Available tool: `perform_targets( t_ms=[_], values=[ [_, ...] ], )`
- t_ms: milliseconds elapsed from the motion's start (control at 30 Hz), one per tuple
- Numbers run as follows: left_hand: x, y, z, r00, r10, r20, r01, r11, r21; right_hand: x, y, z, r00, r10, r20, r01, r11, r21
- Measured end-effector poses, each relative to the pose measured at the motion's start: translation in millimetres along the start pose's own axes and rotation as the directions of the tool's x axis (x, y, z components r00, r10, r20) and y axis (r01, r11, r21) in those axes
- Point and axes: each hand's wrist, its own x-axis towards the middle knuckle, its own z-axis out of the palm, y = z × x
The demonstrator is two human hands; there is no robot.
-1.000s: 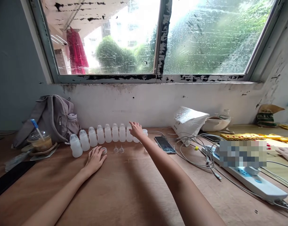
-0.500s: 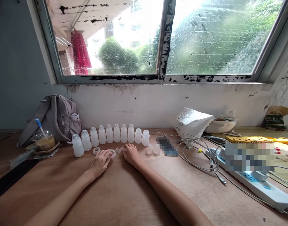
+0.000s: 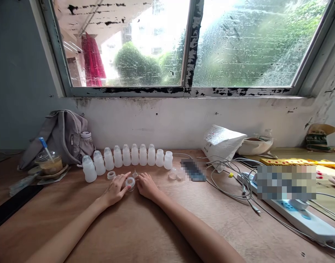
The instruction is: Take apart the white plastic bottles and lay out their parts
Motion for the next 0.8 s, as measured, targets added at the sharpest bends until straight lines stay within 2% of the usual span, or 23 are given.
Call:
perform_targets(
  t_ms=[133,500,700,800],
  values=[
    [-0.6,3.6,-2.1,0.996,0.01,0.086,-0.012,1.0,0.025,-0.1,2.4,3.9,0.999,0.034,-0.017,-0.035,0.998,-0.046],
    [-0.4,0.5,2.2,0.993,-0.037,0.111,0.029,0.997,0.069,-0.5,-1.9,1.5,1.0,0.027,0.003,-0.027,0.996,-0.086],
    [0.5,6.4,-1.8,0.998,-0.045,0.041,0.042,0.997,0.07,-0.7,-0.5,3.7,1.0,0.023,-0.012,-0.024,0.996,-0.082],
    [1.7,6.6,-0.9,0.997,-0.082,0.009,0.082,0.996,0.026,-1.8,-1.4,1.9,0.999,-0.026,-0.029,0.024,0.999,-0.049]
  ],
)
